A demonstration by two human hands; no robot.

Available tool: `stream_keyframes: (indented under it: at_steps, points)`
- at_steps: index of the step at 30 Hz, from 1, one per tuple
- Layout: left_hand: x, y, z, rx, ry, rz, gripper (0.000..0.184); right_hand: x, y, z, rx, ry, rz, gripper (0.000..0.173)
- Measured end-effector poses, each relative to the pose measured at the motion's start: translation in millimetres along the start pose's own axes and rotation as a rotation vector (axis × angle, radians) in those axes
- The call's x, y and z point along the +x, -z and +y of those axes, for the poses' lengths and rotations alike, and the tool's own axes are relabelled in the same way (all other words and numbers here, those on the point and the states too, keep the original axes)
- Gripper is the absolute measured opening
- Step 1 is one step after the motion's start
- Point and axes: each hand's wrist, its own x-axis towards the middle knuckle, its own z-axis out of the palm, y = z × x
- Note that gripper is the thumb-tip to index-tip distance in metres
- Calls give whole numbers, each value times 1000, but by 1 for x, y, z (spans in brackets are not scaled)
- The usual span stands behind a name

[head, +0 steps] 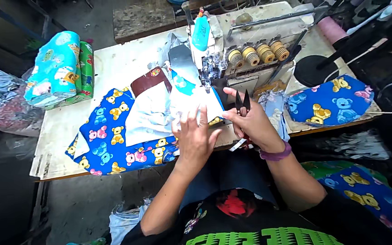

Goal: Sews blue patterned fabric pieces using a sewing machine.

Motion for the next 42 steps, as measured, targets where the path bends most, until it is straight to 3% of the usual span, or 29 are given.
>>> stream_keyframes:
  at_steps: [1, 3, 4, 7, 12, 16, 21, 25, 29, 32, 35, 37, 39, 41, 42]
  points:
    - [4, -4, -3, 31, -50, 55, 49, -2, -2, -7, -45, 49, 1, 61]
    - [15, -5, -16, -117, -196, 168, 17, -4, -3, -16, -133, 131, 13, 63]
    - [20, -3, -22, -188, -278, 172, 10, -3, -3, -15, -148, 142, 23, 62]
    - [19, -7, -33, -252, -340, 79, 13, -1, -7, 5, -144, 98, 91, 56]
    - [25, -14, -43, -269, -276, 28, 16, 17, -19, 19, -357, 172, 224, 44]
    - [53, -13, -52, -369, -105, -66, 28, 33, -23, 21, -549, 232, 304, 33]
    - [99, -12, -71, -243, 44, -192, 25, 20, -14, 37, -746, 299, 194, 51]
    - [134, -2, -94, -265, 225, -446, 27, 7, -11, 21, -823, 290, 163, 41]
    - [101, 38, -85, -371, 139, -166, 15, 8, -20, 9, -944, 510, 335, 33]
    - [69, 54, -50, -453, 52, -143, 12, 24, -29, 1, -1054, 520, 274, 30]
    - [52, 56, -19, -607, -50, -134, 11, 29, -23, -2, -997, 544, 218, 22]
    - [38, 62, -1, -690, -163, -201, 11, 16, -4, -4, -873, 511, 232, 27]
    - [12, 50, 5, -753, -244, -453, 15, -6, 16, 0, -713, 410, 260, 35]
    - [-16, 36, 1, -803, -164, -654, 23, -29, 26, 9, -606, 319, 290, 40]
    - [-26, 38, -3, -800, -71, -625, 22, -39, 28, 16, -554, 313, 304, 35]
